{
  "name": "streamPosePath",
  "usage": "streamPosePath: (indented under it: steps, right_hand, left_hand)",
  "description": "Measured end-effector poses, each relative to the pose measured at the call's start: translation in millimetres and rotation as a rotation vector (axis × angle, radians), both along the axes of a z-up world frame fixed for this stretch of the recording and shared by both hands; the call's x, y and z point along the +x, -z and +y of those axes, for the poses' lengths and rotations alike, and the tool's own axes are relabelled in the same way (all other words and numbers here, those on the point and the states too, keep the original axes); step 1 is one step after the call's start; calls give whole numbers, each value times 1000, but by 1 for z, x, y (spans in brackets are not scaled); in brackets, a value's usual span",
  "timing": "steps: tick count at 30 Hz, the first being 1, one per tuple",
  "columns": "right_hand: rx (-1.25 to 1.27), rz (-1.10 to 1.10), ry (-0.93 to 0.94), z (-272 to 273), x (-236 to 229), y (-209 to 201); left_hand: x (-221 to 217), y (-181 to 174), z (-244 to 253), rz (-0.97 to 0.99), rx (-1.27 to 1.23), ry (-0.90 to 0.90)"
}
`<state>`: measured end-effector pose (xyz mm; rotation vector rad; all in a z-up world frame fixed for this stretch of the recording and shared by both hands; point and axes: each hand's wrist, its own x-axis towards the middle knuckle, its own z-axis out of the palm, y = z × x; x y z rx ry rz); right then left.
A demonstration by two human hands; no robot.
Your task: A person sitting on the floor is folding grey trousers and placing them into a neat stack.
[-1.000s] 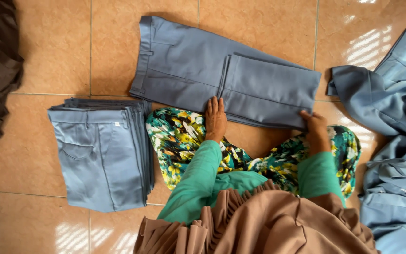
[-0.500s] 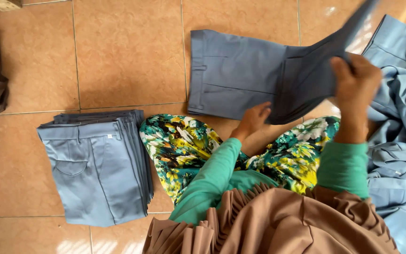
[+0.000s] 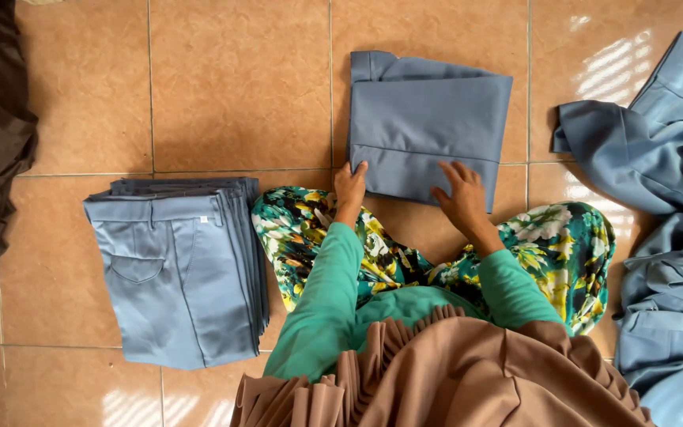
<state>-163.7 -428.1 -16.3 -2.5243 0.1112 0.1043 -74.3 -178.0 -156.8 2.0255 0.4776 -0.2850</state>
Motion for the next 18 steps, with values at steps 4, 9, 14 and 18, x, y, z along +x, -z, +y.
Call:
streamPosePath:
  steps: [4,9,14,18]
  right_hand:
    - [-188,212,-9,-16,-23,4]
    - [-377,382,-107,-10,-32,23]
    - [-350,390,-119,-30,-29,22]
    - [-298,372,-120,-40,-36,17]
  left_hand:
    - [-15,-76,6,-91,87,41]
    - [-17,-58,0,91,254,192]
    - [-11,5,7,316,186,236]
    - [-35,-81,-3,357,15,219]
